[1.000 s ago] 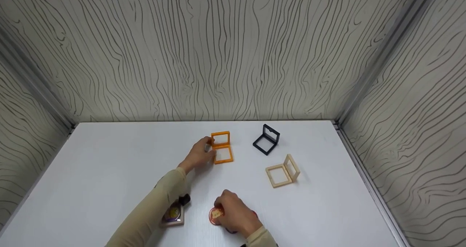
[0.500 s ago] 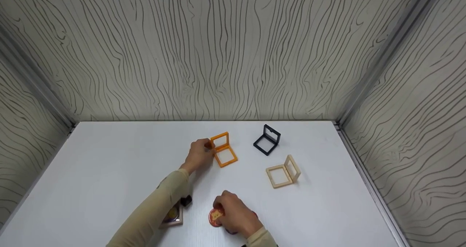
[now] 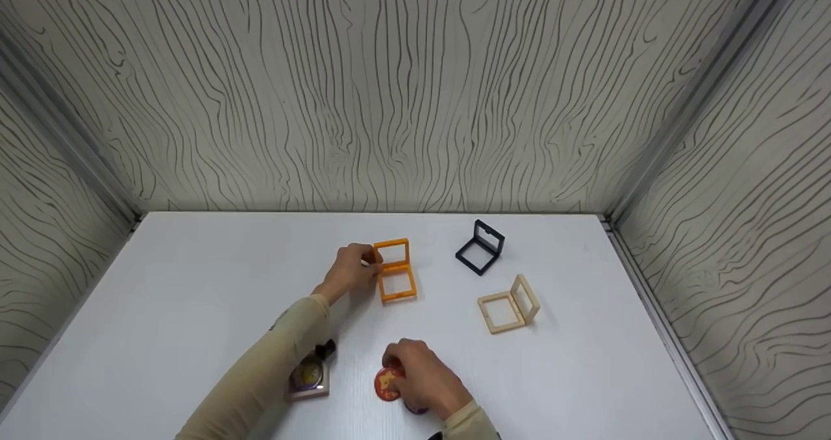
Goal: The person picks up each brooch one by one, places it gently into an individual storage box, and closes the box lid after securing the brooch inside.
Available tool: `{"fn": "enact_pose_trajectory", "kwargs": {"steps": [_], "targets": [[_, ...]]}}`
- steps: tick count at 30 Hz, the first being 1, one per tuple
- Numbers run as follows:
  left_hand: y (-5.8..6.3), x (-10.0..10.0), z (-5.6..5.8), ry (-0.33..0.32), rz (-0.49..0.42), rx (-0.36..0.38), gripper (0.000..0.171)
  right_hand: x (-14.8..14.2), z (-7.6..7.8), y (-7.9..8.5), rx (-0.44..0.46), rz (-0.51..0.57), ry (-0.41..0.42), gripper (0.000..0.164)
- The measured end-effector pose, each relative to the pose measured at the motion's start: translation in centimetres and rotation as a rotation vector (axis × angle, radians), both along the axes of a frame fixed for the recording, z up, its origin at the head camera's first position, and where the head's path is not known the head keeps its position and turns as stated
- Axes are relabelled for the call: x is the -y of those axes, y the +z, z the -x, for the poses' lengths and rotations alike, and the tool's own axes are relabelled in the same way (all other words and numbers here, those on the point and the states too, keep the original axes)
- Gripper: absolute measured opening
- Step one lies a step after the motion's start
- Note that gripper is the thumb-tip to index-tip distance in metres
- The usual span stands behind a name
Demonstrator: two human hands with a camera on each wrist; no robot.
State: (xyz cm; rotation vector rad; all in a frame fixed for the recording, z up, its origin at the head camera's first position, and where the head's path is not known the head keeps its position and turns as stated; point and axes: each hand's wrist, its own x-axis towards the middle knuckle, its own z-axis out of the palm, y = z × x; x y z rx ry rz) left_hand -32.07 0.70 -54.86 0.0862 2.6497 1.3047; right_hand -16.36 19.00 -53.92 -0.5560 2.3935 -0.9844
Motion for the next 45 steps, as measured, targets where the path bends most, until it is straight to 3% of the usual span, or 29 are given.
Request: {"fn": "enact_pose_trajectory", "kwargs": {"steps": [5,17,22,35,45], "targets": [[0.0,0.7,-0.1,-0.02,-0.006,-0.015,0.004,-0.2,0.1,0.0,-0.031,0.015,0.007,0.019],[0.7,1.8,-1.6,-0.078,0.012,-0.084,0.005,-0.2,0.3,0.1,0.053,-0.008,-0.034,0.017],[0.7,2.4,-2.3,-0.094,0.013,-0.102,0.005,-0.1,0.3,0.0,0.043,-0.005,-0.019,0.016],[0.4,3.0,-5.1,-0.117,0.029,-0.08,0.006,-0.3,0.1,0.2,0.011,0.078,0.016,0.011],[0.1,4.1,-7.7,-0.083,-0.012,0.043,0.006,-0.5,0.2,0.3,0.046,0.076,0.022,0.011]]}}
